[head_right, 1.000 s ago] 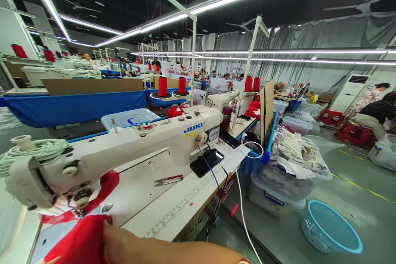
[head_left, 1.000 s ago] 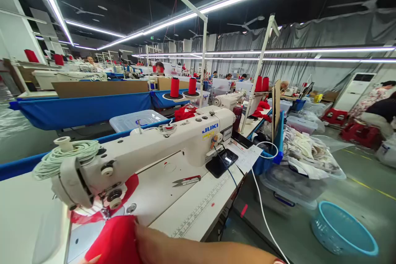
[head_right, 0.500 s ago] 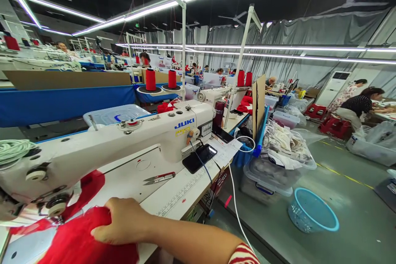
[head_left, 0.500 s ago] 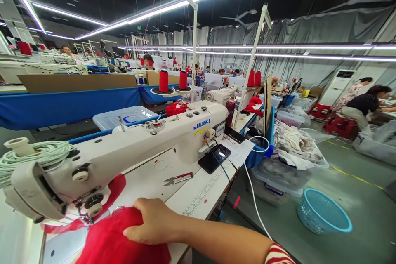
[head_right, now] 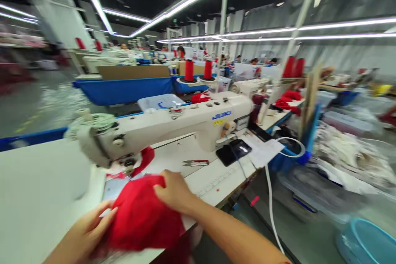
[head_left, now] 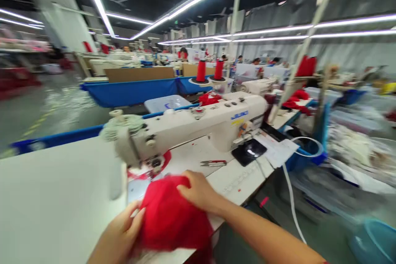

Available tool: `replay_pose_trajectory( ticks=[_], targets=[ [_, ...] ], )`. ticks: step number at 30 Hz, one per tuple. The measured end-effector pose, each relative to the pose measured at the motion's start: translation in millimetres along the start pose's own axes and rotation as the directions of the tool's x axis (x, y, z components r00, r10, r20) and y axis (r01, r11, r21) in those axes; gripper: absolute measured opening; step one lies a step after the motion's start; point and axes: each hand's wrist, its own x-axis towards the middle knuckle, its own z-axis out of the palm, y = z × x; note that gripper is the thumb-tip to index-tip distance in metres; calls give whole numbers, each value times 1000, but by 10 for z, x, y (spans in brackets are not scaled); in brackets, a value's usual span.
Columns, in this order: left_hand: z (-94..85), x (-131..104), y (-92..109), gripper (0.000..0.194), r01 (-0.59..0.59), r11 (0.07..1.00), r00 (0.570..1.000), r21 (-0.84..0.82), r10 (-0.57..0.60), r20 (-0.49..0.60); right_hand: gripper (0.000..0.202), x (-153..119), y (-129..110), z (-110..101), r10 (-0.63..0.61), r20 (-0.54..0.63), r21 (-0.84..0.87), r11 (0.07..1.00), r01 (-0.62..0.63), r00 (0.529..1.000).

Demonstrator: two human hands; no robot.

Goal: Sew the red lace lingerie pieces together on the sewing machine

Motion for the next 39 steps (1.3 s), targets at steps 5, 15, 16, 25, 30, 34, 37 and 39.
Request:
replay_pose_trajectory(
  ticks=[5, 15, 16, 25, 30, 34, 37, 39],
  targets=[
    [-111, -311, 491, 35, 152, 965, 987, 212, -138, -82, 11, 52, 236, 187, -73, 13, -61, 995, 74, 997],
    [-44, -283, 525, 16, -134, 952, 989, -274, 145, 19, 30, -185, 196, 322, -262, -78, -125, 960, 251, 962],
    [-16, -253, 506, 22, -110, 930, 991, -351, 129, 32, 32, -216, 192, 352, -332, -103, -147, 937, 316, 938],
    [69, -187, 421, 21, 35, 724, 996, -689, 31, 83, 26, -342, 160, 421, -459, -52, 1, 888, 460, 887],
    [54, -188, 409, 15, 71, 669, 994, -740, 12, 106, 37, -278, 153, 374, -221, -11, 218, 951, 218, 975],
    [70, -241, 364, 16, 54, 635, 998, -770, -14, 58, 33, -182, 245, 349, -160, 17, 40, 986, 160, 987],
    [87, -266, 314, 15, 56, 613, 998, -788, -19, 56, 32, -123, 252, 311, -222, -105, -237, 952, 192, 970],
    [103, -261, 287, 16, 65, 596, 998, -801, -19, 67, 34, -87, 171, 304, -339, -174, -288, 915, 281, 925]
  ],
)
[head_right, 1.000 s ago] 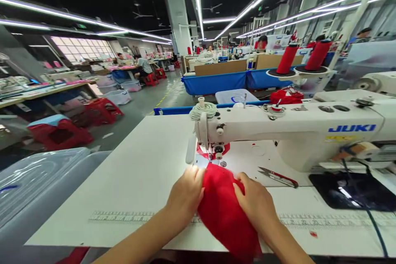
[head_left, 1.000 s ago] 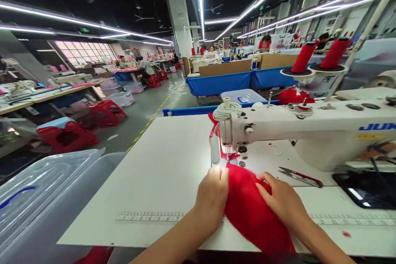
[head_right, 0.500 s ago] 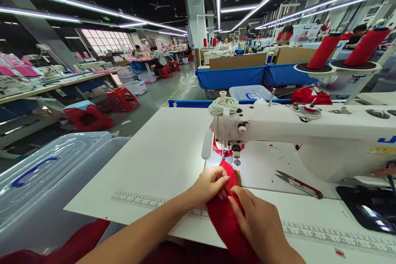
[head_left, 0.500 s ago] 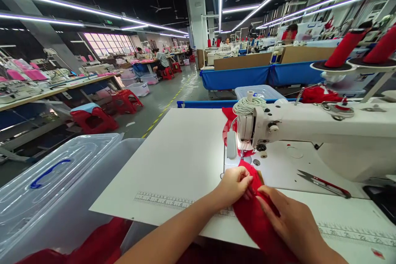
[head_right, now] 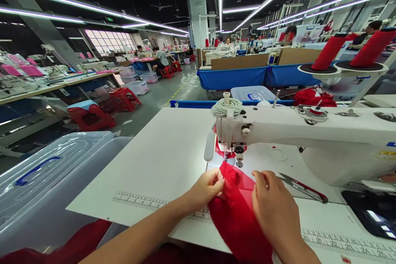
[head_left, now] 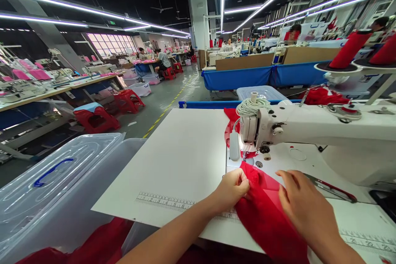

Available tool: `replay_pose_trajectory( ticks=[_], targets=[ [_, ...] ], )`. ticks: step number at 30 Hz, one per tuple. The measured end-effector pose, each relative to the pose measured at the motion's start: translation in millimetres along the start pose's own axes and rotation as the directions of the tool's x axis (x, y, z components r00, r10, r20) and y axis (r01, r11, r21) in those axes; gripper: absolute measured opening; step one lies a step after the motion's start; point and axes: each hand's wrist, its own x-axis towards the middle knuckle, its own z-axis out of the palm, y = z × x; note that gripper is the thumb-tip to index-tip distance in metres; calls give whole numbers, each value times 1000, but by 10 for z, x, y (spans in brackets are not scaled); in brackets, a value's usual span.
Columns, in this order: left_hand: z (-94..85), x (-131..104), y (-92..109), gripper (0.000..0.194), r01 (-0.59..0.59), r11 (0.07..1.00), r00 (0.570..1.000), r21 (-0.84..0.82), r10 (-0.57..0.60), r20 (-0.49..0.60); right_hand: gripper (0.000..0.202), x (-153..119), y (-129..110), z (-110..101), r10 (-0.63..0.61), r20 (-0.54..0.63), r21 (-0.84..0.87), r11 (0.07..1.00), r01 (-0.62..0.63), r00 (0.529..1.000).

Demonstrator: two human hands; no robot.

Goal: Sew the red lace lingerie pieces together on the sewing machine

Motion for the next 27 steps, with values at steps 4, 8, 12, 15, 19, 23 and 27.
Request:
replay_pose_trajectory(
  ticks=[4, 8, 12, 15, 19, 23, 27],
  targets=[
    [5, 14, -24, 23, -20, 1000, 1000, 7, 21, -21, 33, 197, -258, -4, -6, 265, 87, 996, -18, 964],
    [-2, 21, -20, 32, -64, 997, 997, 52, 66, -38, 30, 414, -448, 27, 91, 301, -9, 996, -93, 949],
    [-47, 54, -26, 42, -56, 996, 997, 66, 59, -42, 19, 487, -511, 53, 127, 290, -2, 991, -132, 949],
    [-62, 75, -44, 47, -34, 998, 999, 53, 36, -37, 21, 452, -507, 51, 160, 288, 16, 985, -171, 944],
    [-51, 116, -94, 53, 0, 1000, 998, 23, 2, -64, 17, 399, -448, 57, 155, 297, 34, 984, -173, 942],
    [-47, 147, -105, 54, 31, 1000, 994, -4, -31, -103, 17, 361, -377, 123, 128, 278, 4, 991, -134, 952],
    [-43, 126, -46, 45, 20, 1000, 995, -1, -20, -100, 24, 318, -348, 157, 82, 228, -43, 996, -74, 970]
  ],
)
